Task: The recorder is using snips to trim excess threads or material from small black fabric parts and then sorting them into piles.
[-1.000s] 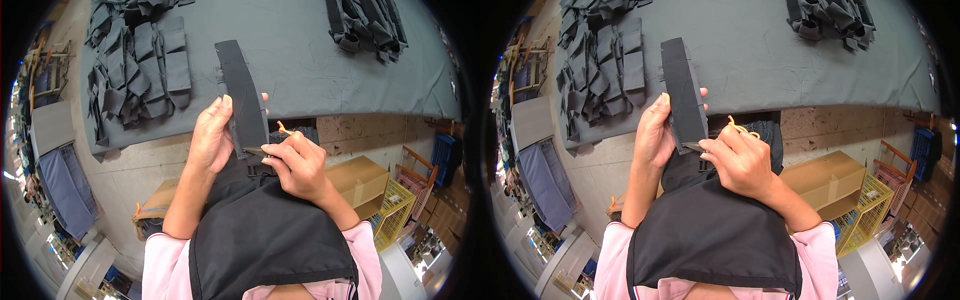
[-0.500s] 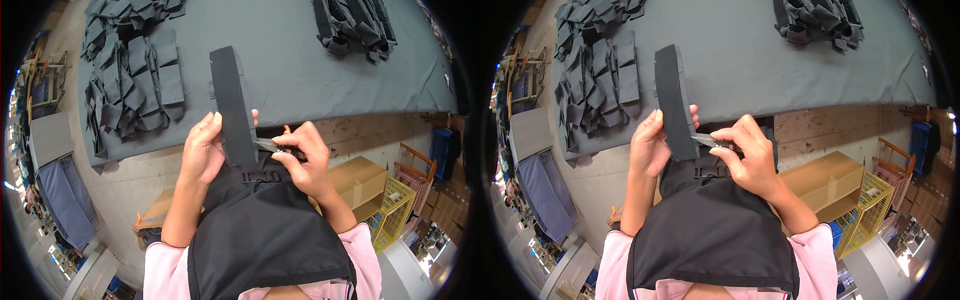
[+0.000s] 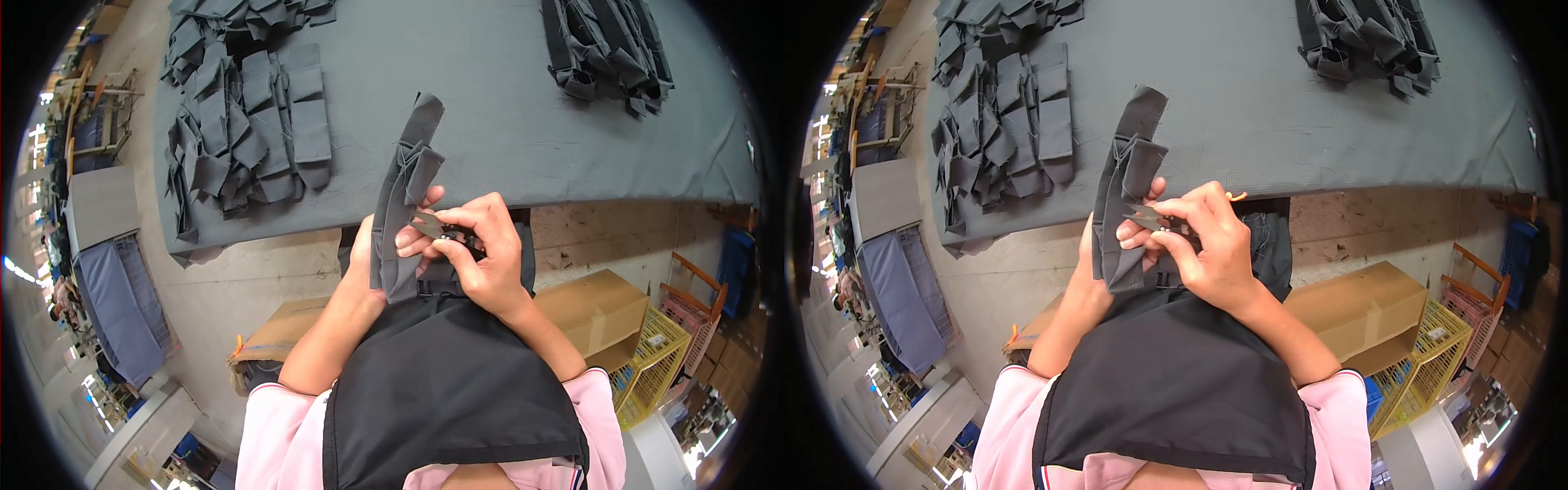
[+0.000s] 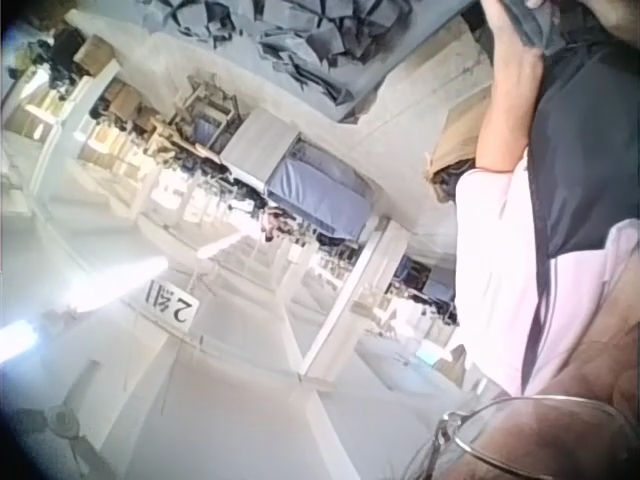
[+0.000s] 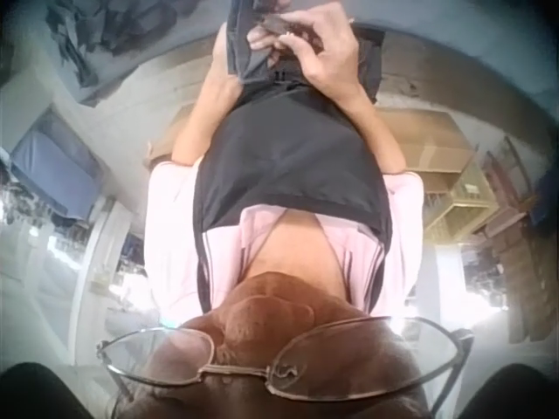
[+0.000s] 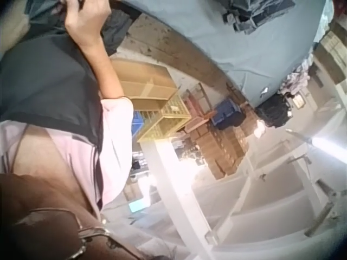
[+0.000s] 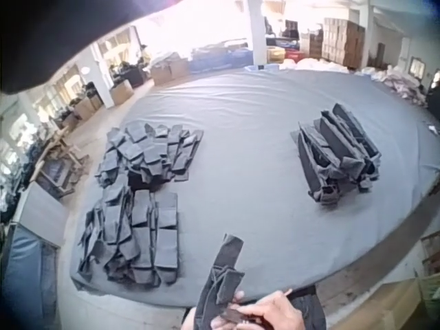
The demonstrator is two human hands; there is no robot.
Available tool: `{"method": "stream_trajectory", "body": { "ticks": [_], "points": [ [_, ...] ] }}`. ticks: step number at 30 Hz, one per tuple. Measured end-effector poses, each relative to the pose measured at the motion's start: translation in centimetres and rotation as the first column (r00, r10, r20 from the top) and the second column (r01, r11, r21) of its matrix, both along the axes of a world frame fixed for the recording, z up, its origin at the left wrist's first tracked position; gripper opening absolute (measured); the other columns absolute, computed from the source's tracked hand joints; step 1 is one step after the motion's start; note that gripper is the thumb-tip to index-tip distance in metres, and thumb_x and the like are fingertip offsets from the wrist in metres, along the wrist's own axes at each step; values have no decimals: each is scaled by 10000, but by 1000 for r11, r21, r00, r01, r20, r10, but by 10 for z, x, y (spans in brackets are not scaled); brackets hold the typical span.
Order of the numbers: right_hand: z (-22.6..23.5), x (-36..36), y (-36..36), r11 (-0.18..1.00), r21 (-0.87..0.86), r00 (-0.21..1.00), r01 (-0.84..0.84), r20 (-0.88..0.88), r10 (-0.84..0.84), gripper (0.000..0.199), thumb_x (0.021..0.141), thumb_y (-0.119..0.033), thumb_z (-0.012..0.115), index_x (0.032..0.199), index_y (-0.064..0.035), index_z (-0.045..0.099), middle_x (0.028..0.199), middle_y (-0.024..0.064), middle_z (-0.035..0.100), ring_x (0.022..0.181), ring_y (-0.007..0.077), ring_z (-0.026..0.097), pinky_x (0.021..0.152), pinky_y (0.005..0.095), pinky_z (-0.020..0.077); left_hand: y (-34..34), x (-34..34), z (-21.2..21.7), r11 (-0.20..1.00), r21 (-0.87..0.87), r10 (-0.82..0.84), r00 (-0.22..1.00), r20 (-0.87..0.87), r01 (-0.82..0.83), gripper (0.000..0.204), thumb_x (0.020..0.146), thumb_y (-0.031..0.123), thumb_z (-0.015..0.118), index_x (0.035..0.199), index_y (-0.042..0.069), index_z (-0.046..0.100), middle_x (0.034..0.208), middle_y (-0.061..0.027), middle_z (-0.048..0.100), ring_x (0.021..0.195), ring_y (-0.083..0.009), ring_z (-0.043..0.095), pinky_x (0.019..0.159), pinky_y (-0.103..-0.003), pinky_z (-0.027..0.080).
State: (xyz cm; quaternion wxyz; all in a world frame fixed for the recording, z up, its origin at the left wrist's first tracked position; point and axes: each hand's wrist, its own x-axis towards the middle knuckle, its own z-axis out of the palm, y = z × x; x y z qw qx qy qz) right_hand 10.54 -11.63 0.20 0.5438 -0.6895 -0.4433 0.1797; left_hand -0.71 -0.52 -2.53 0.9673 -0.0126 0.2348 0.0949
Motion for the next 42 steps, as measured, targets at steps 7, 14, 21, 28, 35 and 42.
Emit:
{"method": "stream_trajectory", "body": {
  "ticks": [7,14,21,28,35,42],
  "points": [
    [1,-8,6,995,66,985,-81,156,69,308,597,-10,731,886,-47,631,764,51,556,692,230,537,620,335,414,-2,0,5,999,18,-33,999,-34,34,308,929,194,409,1082,-43,531,654,3,512,469,-73,438,402,-234,382],
    [0,-17,10,995,84,993,-52,109,42,329,589,-16,735,897,-53,628,754,45,543,685,226,518,608,333,395,-10,10,22,991,134,25,943,-333,21,325,937,193,400,1099,-62,522,719,-24,522,624,-87,499,547,-205,427],
    [2,-17,12,994,89,970,-61,240,38,296,608,-8,739,888,-51,654,732,50,524,652,206,491,609,313,395,-8,7,17,968,246,14,966,-259,52,332,942,187,379,1102,-72,511,724,-19,507,628,-82,488,567,-201,423],
    [-2,-16,10,994,62,995,-87,62,83,243,648,28,715,872,-42,656,747,59,514,664,181,493,597,273,397,-10,10,19,976,211,22,949,-313,47,337,946,185,345,1114,-62,500,693,-7,481,595,-82,452,547,-208,404],
    [4,-16,3,990,11,945,-140,-297,137,519,687,-51,778,1103,-26,468,830,19,477,731,50,473,610,205,397,-11,11,32,877,457,121,853,-508,147,413,950,426,455,990,30,563,772,-29,552,673,-139,557,619,-294,485],
    [3,-16,-4,986,53,605,-160,-784,140,344,805,56,628,1085,-12,439,968,57,540,840,77,551,731,201,445,-5,4,31,898,433,146,981,-128,-77,416,971,333,425,1220,1,444,1239,-146,501,1114,-224,522,936,-361,453]
  ]
}}
